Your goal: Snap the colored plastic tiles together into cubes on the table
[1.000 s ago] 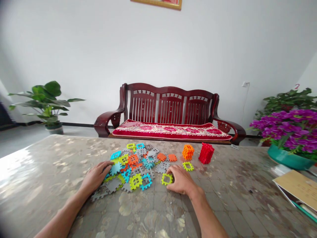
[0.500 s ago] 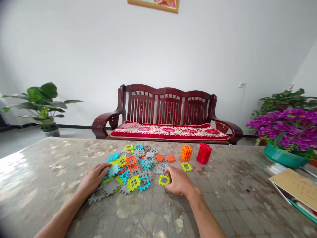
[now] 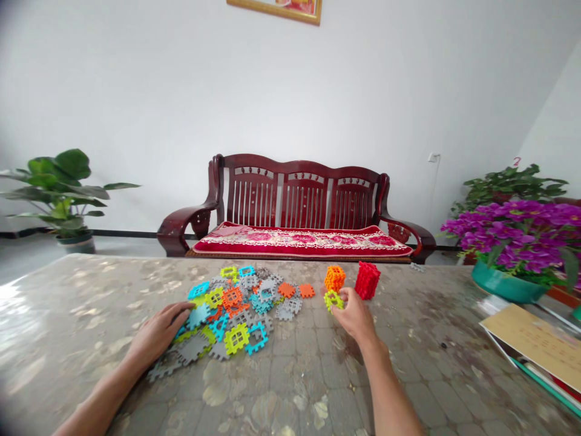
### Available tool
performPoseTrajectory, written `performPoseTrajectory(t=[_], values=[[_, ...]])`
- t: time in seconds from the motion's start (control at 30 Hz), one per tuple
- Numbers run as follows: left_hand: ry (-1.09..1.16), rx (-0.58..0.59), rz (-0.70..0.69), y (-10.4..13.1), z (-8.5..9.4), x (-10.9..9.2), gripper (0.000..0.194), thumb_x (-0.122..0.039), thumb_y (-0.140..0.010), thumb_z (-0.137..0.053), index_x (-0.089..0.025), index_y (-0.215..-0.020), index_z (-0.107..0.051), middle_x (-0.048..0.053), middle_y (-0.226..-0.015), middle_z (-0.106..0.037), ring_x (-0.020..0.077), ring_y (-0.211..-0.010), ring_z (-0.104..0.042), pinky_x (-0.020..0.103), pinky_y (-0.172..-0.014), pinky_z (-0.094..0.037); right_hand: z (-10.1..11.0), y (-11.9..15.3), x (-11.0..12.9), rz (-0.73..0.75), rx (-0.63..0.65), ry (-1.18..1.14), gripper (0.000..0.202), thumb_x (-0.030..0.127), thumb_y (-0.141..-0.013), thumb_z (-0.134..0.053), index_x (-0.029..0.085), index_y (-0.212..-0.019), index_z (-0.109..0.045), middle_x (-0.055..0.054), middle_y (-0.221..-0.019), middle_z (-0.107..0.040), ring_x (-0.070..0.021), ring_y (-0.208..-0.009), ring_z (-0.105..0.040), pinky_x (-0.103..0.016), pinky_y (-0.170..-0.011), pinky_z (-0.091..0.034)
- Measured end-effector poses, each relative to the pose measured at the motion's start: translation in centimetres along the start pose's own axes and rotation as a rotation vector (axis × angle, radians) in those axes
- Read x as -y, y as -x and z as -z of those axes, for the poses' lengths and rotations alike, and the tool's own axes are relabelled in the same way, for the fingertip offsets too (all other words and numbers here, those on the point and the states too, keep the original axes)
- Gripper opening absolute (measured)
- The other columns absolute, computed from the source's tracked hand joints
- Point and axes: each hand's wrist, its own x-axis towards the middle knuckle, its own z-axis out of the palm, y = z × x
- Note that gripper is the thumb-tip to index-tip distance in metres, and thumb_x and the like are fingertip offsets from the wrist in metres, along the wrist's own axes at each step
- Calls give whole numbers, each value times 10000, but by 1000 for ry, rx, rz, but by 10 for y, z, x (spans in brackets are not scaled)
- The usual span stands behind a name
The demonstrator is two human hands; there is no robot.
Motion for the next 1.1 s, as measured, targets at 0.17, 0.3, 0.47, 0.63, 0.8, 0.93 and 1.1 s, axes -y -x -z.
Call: performPoseTrajectory(t=[0.17,0.3,0.47,0.63,0.8,0.93,1.1], values=[[-11,29,-4,-2,-1,2,455,-449,-932,-325,-282,-1138,-695,20,-1258,-704,214,-1166,-645,328,-1024,-461,-2,3,-2,-111,-103,124,440,331,-766,-648,168,-1166,-558,-139,-1150,-680,-262,-1056,-647,-335,-870,-474],[-10,34,-6,-2,-2,3,468,-455,-935,-314,-277,-1147,-692,28,-1269,-699,225,-1173,-643,342,-1033,-456,-5,4,7,-148,-85,200,437,364,-794,-625,178,-1186,-575,-137,-1164,-685,-261,-1059,-657,-333,-838,-474],[-10,39,7,-1,0,1,474,-467,-931,-309,-286,-1142,-693,21,-1273,-697,230,-1174,-643,347,-1030,-460,-10,8,13,-146,-70,291,462,428,-800,-613,180,-1190,-600,-150,-1126,-696,-292,-1051,-661,-353,-794,-480],[-12,53,4,-2,0,1,484,-470,-933,-300,-282,-1158,-685,27,-1285,-690,235,-1191,-633,361,-1037,-452,-14,12,15,-92,-104,386,502,512,-783,-636,192,-1170,-621,-153,-1110,-689,-315,-1055,-648,-367,-783,-484],[-4,39,6,-2,-2,3,478,-467,-937,-304,-278,-1154,-685,30,-1283,-691,230,-1189,-632,352,-1033,-450,-17,15,18,-75,-144,456,457,449,-800,-648,211,-1187,-603,-136,-1088,-688,-302,-1056,-630,-365,-802,-474],[0,28,5,-1,-1,2,465,-465,-930,-319,-286,-1137,-694,21,-1266,-701,229,-1173,-641,343,-1020,-460,-16,15,21,-99,-90,465,413,394,-833,-609,189,-1191,-597,-169,-1115,-667,-317,-1074,-615,-392,-829,-459],[-2,25,1,-1,0,0,462,-461,-930,-319,-287,-1130,-697,20,-1252,-708,220,-1170,-643,331,-1020,-459,-16,14,19,-99,-84,463,415,403,-856,-584,201,-1219,-594,-166,-1109,-667,-311,-1074,-610,-392,-853,-448]])
